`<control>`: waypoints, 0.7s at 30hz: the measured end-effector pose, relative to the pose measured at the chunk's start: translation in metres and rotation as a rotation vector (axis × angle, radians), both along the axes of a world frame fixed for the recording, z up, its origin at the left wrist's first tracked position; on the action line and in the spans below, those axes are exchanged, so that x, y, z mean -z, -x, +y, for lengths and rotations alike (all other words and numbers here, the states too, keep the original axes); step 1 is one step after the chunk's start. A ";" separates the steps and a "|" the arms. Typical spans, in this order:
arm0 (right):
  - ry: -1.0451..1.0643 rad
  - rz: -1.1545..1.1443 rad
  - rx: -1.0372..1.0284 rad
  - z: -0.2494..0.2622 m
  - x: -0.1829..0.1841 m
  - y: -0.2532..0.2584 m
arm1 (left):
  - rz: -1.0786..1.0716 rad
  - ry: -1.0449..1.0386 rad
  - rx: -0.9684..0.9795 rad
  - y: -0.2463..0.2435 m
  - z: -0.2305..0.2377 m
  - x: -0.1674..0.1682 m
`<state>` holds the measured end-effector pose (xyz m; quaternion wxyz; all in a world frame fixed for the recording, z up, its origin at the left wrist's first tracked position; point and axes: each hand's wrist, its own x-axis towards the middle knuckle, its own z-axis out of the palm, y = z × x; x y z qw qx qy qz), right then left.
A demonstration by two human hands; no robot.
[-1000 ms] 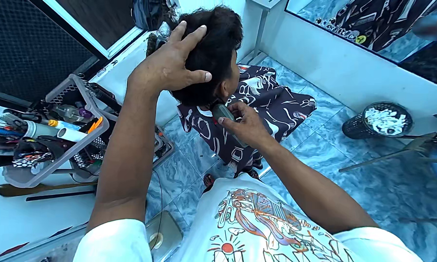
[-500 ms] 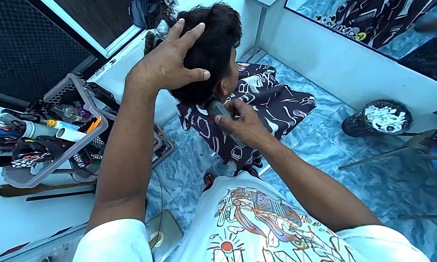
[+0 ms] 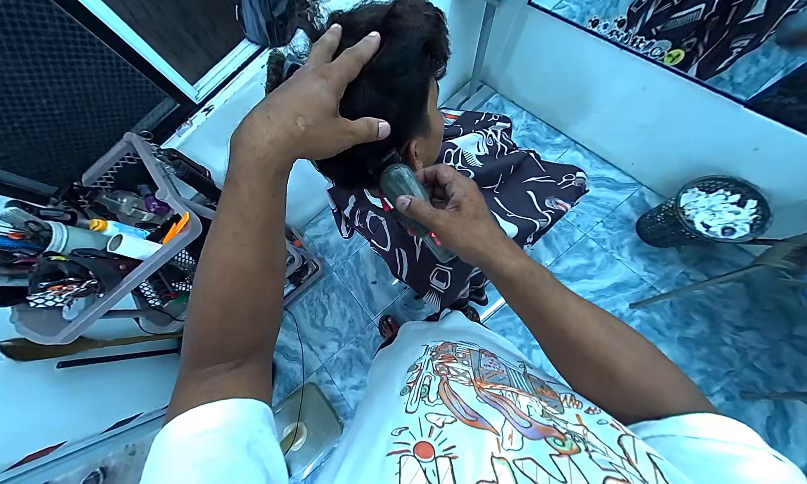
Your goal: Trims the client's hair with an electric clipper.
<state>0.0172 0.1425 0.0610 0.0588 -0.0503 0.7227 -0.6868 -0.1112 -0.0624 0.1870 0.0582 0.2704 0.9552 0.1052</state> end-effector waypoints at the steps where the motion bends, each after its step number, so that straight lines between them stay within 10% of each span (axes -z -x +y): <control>1: -0.048 0.012 0.001 0.000 0.002 0.001 | 0.000 -0.001 -0.002 0.000 0.000 0.000; 21: -0.177 0.096 0.058 0.001 0.028 0.005 | 0.001 -0.003 0.020 0.003 -0.002 -0.002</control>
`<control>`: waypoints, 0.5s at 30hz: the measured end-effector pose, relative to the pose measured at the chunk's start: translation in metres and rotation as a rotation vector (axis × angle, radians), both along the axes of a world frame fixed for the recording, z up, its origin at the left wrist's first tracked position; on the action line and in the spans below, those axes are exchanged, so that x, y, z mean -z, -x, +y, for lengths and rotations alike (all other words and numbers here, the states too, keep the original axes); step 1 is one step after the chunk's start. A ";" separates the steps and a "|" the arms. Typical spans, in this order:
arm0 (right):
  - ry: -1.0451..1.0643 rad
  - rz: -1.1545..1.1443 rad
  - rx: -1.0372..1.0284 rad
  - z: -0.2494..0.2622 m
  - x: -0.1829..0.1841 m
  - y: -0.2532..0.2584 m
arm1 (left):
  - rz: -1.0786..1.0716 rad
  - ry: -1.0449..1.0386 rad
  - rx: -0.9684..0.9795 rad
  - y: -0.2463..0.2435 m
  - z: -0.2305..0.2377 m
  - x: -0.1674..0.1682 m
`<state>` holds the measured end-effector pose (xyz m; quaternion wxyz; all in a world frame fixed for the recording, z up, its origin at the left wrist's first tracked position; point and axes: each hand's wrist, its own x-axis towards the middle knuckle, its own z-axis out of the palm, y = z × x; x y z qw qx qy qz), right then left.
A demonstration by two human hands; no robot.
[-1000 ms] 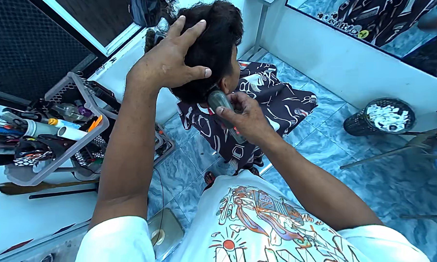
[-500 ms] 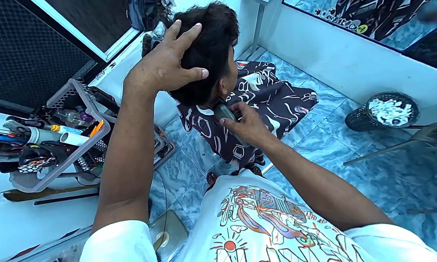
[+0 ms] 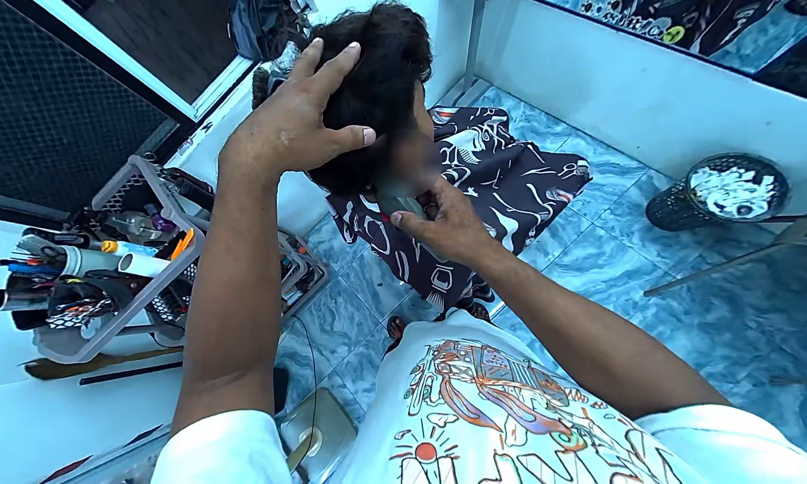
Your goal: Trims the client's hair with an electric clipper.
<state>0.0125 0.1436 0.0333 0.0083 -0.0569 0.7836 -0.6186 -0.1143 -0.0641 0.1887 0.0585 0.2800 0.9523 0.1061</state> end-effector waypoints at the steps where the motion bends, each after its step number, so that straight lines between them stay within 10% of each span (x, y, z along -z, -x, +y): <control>1: -0.048 -0.018 0.009 0.001 0.003 -0.001 | 0.000 0.001 -0.001 0.000 0.000 0.000; 15: -0.168 -0.077 0.059 0.000 0.011 -0.002 | 0.003 0.007 -0.003 0.000 0.001 0.000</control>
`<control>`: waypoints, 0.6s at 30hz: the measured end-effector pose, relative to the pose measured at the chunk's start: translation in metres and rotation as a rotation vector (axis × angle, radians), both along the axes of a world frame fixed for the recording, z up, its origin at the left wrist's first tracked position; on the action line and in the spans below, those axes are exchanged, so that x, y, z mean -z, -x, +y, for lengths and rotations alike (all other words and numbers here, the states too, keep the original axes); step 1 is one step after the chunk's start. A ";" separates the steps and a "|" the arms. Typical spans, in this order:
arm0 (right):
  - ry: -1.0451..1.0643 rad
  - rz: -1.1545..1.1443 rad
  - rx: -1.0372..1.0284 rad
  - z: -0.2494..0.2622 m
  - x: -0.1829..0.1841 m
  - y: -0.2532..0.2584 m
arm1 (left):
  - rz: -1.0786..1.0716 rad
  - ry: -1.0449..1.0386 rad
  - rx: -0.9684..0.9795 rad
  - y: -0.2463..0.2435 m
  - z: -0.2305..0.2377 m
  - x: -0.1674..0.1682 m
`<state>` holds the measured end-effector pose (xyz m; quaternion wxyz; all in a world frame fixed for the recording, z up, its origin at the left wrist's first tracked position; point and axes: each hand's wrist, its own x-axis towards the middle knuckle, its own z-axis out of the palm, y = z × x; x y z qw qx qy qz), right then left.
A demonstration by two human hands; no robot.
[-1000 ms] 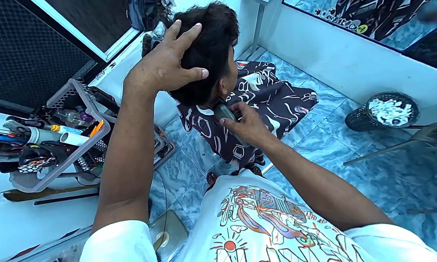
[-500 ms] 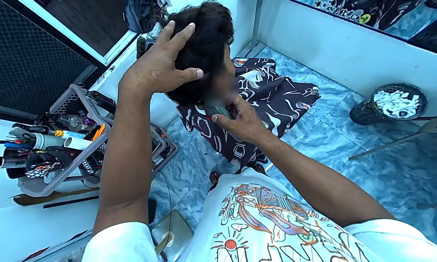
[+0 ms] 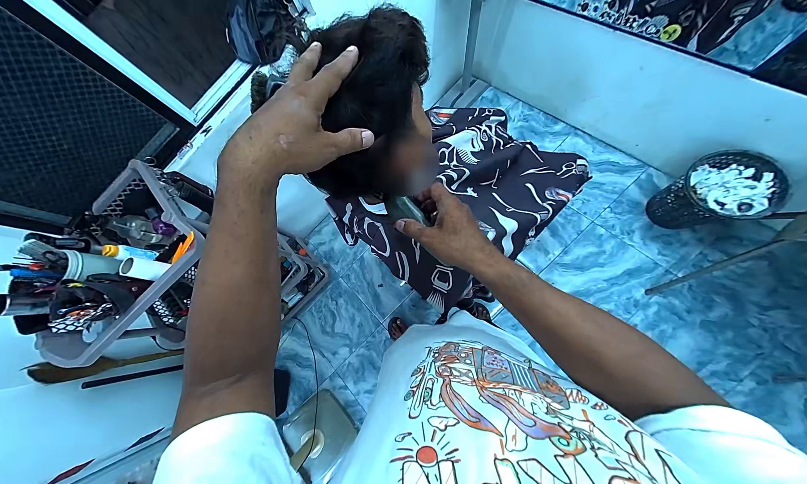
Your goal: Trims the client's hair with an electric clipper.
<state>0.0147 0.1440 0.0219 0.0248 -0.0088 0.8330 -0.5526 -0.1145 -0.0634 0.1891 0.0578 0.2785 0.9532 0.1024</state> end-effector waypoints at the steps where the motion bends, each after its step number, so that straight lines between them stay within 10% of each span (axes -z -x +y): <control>1: 0.015 0.033 -0.003 -0.001 -0.002 0.000 | -0.003 0.005 0.002 0.000 0.000 0.000; 18: 0.069 0.027 -0.013 0.002 -0.002 0.002 | -0.013 0.008 0.000 0.000 -0.002 0.000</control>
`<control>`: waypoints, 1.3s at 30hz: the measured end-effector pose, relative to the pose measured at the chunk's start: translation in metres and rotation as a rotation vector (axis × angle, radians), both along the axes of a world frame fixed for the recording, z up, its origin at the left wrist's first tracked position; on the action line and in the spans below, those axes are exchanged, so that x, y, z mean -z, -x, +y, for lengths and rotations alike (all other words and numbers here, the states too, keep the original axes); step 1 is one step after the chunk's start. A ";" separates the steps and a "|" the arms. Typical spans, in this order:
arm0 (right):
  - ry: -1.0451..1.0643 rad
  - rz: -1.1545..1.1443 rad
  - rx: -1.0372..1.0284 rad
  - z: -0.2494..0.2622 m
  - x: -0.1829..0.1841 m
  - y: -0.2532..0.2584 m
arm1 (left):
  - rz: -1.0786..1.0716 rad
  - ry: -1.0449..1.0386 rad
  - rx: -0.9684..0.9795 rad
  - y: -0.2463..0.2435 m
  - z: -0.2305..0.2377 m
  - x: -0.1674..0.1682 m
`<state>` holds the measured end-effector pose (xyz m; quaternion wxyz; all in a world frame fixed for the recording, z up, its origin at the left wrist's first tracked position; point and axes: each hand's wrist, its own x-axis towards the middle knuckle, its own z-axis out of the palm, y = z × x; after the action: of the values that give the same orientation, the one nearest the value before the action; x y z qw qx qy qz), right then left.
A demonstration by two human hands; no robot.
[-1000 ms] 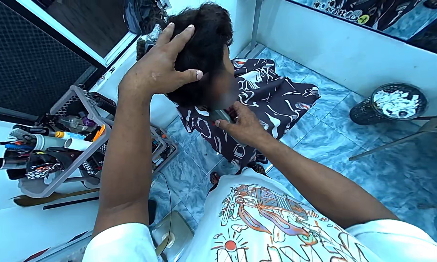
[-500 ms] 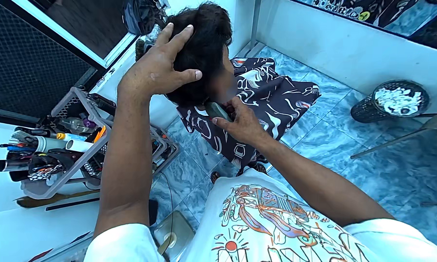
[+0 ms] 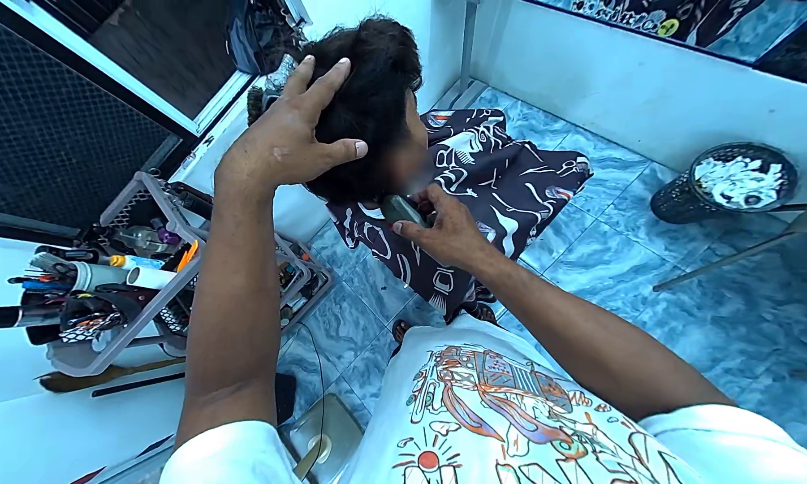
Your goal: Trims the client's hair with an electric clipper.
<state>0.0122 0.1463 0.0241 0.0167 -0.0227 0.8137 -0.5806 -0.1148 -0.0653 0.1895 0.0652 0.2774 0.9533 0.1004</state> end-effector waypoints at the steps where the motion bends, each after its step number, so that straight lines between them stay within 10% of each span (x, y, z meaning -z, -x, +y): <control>1: 0.027 0.039 -0.017 -0.001 -0.002 0.002 | 0.003 -0.002 0.004 0.000 0.000 0.000; 39: 0.199 -0.029 -0.081 -0.004 -0.022 0.001 | -0.038 0.036 0.031 -0.003 0.000 -0.006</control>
<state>0.0114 0.1423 0.0460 0.0494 -0.0487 0.7501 -0.6577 -0.1118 -0.0657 0.1951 0.0899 0.2890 0.9491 0.0873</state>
